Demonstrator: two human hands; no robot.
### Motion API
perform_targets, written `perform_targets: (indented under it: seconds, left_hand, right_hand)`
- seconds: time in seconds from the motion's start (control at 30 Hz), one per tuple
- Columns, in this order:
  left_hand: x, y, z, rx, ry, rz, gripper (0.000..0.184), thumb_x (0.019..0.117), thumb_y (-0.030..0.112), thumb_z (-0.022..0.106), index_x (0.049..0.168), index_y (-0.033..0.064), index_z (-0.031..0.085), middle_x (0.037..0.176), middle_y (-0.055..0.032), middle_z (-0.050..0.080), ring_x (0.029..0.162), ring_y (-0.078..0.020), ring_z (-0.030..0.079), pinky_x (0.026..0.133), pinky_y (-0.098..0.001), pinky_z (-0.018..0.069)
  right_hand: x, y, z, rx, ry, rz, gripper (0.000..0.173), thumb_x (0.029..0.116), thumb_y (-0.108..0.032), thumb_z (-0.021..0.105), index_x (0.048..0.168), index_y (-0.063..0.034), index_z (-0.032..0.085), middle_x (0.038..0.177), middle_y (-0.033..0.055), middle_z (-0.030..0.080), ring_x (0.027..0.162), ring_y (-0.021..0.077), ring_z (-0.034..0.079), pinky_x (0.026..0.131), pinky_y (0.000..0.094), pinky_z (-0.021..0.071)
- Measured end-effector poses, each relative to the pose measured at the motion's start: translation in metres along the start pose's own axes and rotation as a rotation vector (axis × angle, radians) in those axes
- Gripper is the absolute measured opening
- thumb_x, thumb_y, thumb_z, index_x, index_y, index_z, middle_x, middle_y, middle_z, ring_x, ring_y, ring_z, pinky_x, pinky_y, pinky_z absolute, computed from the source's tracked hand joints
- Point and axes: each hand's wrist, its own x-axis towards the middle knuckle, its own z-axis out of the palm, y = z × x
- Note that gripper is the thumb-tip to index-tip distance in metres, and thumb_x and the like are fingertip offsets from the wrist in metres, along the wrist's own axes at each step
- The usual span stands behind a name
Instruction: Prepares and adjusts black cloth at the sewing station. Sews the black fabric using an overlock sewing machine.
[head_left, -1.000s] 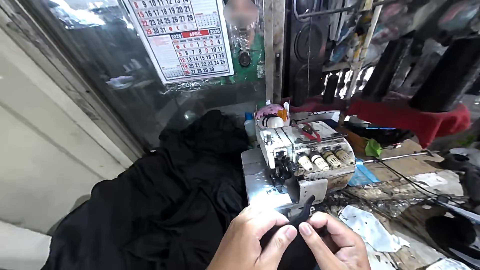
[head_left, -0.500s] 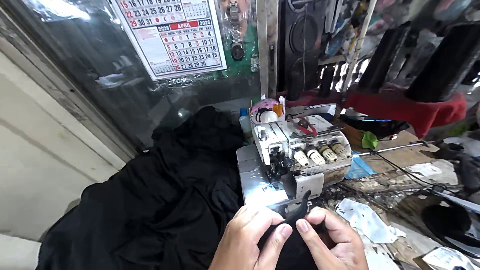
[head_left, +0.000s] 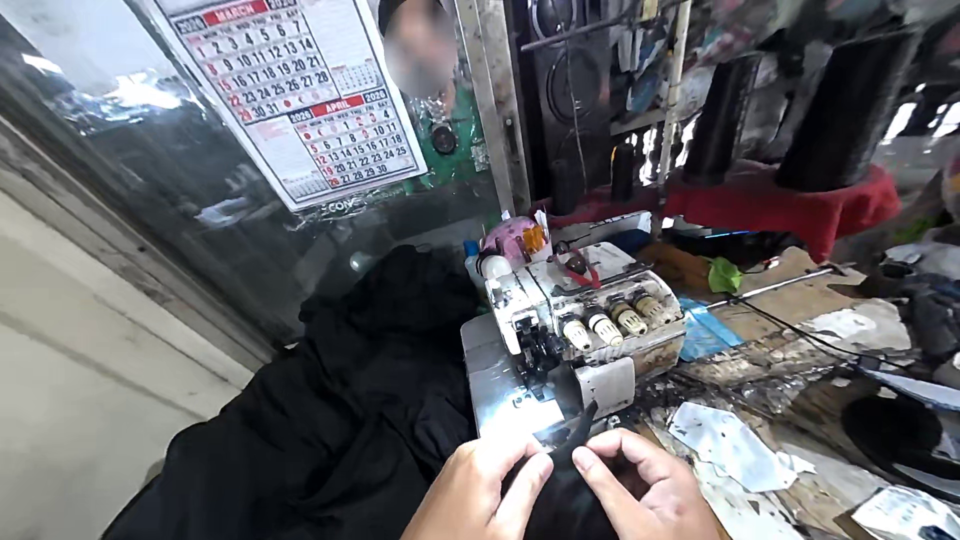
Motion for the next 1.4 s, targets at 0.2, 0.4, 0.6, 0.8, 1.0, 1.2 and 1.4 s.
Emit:
perform_targets:
  seconds: [0.2,0.4,0.6,0.8,1.0,1.2,1.4]
  left_hand:
    - [0.044,-0.012,-0.012,0.346,-0.022,-0.167,0.038,0.1031,0.044,0.046,0.078,0.0213,0.063,0.064,0.0060,0.052,0.058,-0.0104,0.053,0.052,-0.0355,0.0438]
    - [0.072,-0.023,-0.020,0.488,-0.077,-0.357,0.035,0.0972,0.042,0.047,0.079,0.0199,0.066,0.072,0.0020,0.061,0.071,-0.0162,0.062,0.062,-0.0445,0.0504]
    - [0.054,-0.034,0.013,0.671,0.298,-0.165,0.033,0.0975,0.039,0.048,0.074,0.0219,0.063,0.064,0.0057,0.056,0.060,-0.0118,0.060,0.049,-0.0374,0.0462]
    - [0.054,-0.040,0.018,0.677,0.367,-0.119,0.033,0.0970,0.038,0.049,0.073,0.0201,0.062,0.064,0.0048,0.055,0.059,-0.0120,0.059,0.049,-0.0358,0.0459]
    - [0.055,-0.040,0.020,0.660,0.383,-0.140,0.034,0.0966,0.039,0.049,0.072,0.0207,0.063,0.065,0.0055,0.057,0.061,-0.0112,0.061,0.050,-0.0365,0.0469]
    - [0.054,-0.039,0.021,0.635,0.376,-0.181,0.032,0.0952,0.039,0.051,0.071,0.0217,0.062,0.065,0.0060,0.058,0.062,-0.0110,0.061,0.052,-0.0370,0.0477]
    - [0.053,-0.040,0.022,0.632,0.387,-0.162,0.032,0.0948,0.039,0.051,0.069,0.0223,0.061,0.064,0.0071,0.056,0.060,-0.0098,0.059,0.050,-0.0360,0.0459]
  right_hand:
    - [0.035,0.029,0.020,-0.127,0.180,-0.062,0.007,0.0892,-0.021,0.075,0.086,-0.0153,0.078,0.076,-0.0072,0.073,0.066,0.0030,0.068,0.057,0.0217,0.0585]
    - [0.053,0.043,0.046,-0.206,0.327,0.015,0.013,0.0837,-0.030,0.078,0.084,-0.0180,0.073,0.070,-0.0091,0.066,0.057,0.0039,0.060,0.049,0.0231,0.0508]
    - [0.056,0.045,0.054,-0.202,0.387,-0.032,0.016,0.0839,-0.026,0.078,0.092,-0.0138,0.071,0.060,-0.0089,0.054,0.047,0.0043,0.048,0.042,0.0218,0.0414]
    - [0.057,0.049,0.055,-0.288,0.379,-0.171,0.018,0.0870,-0.023,0.072,0.102,-0.0164,0.079,0.079,-0.0105,0.069,0.058,-0.0009,0.055,0.052,0.0195,0.0480]
    - [0.055,0.048,0.055,-0.317,0.407,-0.054,0.016,0.0858,-0.032,0.072,0.093,-0.0195,0.080,0.071,-0.0124,0.067,0.056,0.0005,0.057,0.051,0.0225,0.0497]
    - [0.056,0.047,0.053,-0.320,0.386,-0.018,0.016,0.0861,-0.033,0.071,0.092,-0.0205,0.080,0.071,-0.0121,0.067,0.056,0.0015,0.057,0.052,0.0236,0.0495]
    - [0.055,0.044,0.051,-0.298,0.367,-0.001,0.015,0.0863,-0.032,0.072,0.091,-0.0200,0.080,0.073,-0.0112,0.070,0.058,0.0018,0.059,0.053,0.0231,0.0506]
